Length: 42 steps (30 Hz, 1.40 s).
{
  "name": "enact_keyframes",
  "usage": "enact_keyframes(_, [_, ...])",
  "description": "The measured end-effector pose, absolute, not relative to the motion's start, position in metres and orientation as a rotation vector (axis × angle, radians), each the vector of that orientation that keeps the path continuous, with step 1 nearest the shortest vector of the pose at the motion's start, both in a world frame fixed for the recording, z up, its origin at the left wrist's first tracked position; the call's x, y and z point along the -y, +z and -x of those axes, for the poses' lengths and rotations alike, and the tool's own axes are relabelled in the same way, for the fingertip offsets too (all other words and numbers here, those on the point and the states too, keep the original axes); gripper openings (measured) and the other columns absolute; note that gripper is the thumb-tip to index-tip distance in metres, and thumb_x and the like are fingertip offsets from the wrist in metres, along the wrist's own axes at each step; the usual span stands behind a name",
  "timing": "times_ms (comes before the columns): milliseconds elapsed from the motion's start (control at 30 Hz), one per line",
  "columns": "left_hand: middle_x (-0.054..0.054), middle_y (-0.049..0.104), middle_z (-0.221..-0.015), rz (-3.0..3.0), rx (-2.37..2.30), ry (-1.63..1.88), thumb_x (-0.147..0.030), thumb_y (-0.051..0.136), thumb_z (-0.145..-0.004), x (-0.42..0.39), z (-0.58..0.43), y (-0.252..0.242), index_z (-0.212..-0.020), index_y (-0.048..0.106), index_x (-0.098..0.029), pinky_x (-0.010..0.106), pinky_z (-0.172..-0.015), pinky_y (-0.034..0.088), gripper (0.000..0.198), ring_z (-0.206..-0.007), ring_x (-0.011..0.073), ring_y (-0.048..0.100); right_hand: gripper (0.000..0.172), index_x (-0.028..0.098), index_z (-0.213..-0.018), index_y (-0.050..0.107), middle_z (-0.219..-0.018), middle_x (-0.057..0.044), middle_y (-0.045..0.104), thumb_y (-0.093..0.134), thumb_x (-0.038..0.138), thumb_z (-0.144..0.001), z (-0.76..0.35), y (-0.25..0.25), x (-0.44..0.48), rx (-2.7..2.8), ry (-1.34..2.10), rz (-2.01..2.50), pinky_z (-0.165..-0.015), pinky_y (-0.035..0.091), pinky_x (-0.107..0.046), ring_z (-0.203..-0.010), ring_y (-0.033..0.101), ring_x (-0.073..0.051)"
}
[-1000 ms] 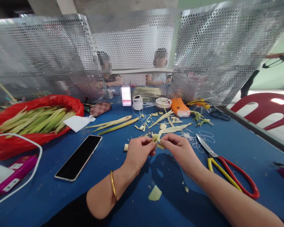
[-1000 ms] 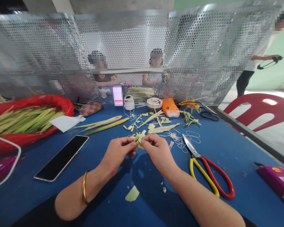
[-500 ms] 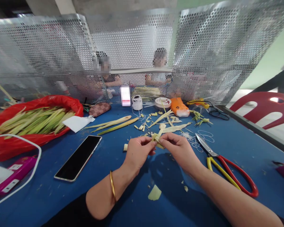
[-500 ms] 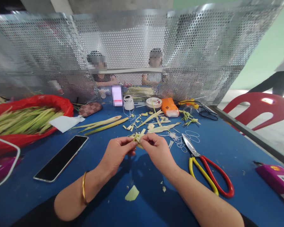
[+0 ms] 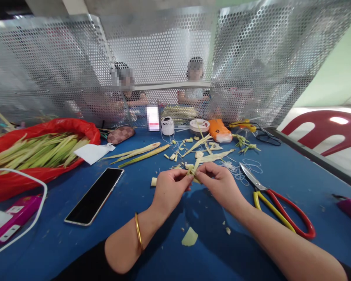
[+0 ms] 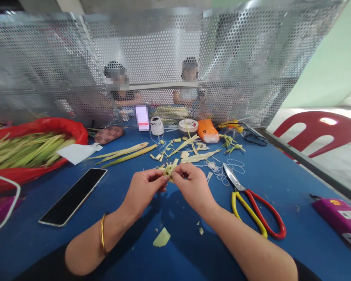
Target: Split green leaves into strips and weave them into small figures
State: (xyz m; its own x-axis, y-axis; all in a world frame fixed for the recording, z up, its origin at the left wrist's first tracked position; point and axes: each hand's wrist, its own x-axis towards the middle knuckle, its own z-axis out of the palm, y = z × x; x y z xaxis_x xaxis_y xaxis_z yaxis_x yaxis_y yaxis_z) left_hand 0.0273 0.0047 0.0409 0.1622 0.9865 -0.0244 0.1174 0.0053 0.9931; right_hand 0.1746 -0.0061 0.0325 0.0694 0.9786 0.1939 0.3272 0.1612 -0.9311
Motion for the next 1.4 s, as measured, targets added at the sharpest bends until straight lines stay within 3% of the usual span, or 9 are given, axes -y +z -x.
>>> enact_keyframes(200, [0.000,0.063,-0.059,-1.375,-1.199,0.995,-0.028,0.067,-0.073,-0.0050,-0.0275,0.0391,-0.080,0.074,-0.014,0.024,-0.055,0.048,0.017,-0.053,0.0117,0.057,0.020,0.018,-0.062,0.059,-0.059,0.003,0.049,0.056,0.033,-0.076,-0.1735,0.0311,0.0061,1.383,0.874,1.374,-0.054,0.032,-0.027,-0.058,0.041,-0.013])
enact_keyframes(467, [0.002,0.066,-0.059,-1.597,-1.230,0.988,-0.029,0.064,-0.076,-0.0067,-0.0232,0.0391,-0.087,0.076,-0.016,0.023,-0.053,0.044,0.021,-0.053,0.0129,0.057,0.016,0.021,-0.067,0.062,-0.070,0.000,0.060,0.057,0.026,-0.081,-0.1770,0.0368,0.0071,1.631,0.609,1.305,-0.064,0.041,-0.028,-0.067,0.054,-0.015])
enact_keyframes(667, [0.003,0.070,-0.068,-1.705,-1.305,0.999,-0.027,0.062,-0.077,-0.0031,-0.0244,0.0400,-0.083,0.077,-0.019,0.024,-0.055,0.043,0.018,-0.057,0.0136,0.058,0.009,0.021,-0.073,0.058,-0.061,0.003,0.058,0.065,0.027,-0.075,-0.1747,0.0364,0.0080,1.461,0.698,1.351,-0.056,0.040,-0.026,-0.057,0.052,-0.014])
enact_keyframes(933, [0.000,0.065,-0.059,-1.664,-1.279,0.990,-0.024,0.062,-0.075,-0.0048,-0.0241,0.0383,-0.077,0.076,-0.018,0.023,-0.053,0.041,0.016,-0.055,0.0125,0.055,0.004,0.022,-0.074,0.065,-0.070,0.001,0.067,0.063,0.023,-0.077,-0.1722,0.0373,0.0106,1.527,0.645,1.259,-0.063,0.046,-0.027,-0.065,0.060,-0.015])
enact_keyframes(1133, [0.003,0.070,-0.068,-1.495,-1.247,1.048,-0.029,0.064,-0.075,-0.0056,-0.0251,0.0371,-0.084,0.075,-0.016,0.025,-0.056,0.048,0.019,-0.057,0.0135,0.060,0.010,0.022,-0.083,0.072,-0.073,-0.002,0.071,0.064,0.024,-0.077,-0.1705,0.0343,0.0109,1.431,0.659,1.273,-0.064,0.049,-0.030,-0.066,0.063,-0.017])
enact_keyframes(1400, [0.002,0.068,-0.063,-1.585,-1.287,1.040,-0.028,0.062,-0.076,-0.0041,-0.0254,0.0352,-0.081,0.074,-0.016,0.024,-0.056,0.045,0.017,-0.056,0.0145,0.059,0.016,0.022,-0.081,0.077,-0.074,-0.003,0.067,0.062,0.024,-0.076,-0.1704,0.0321,0.0087,1.404,0.732,1.194,-0.067,0.049,-0.031,-0.070,0.062,-0.017])
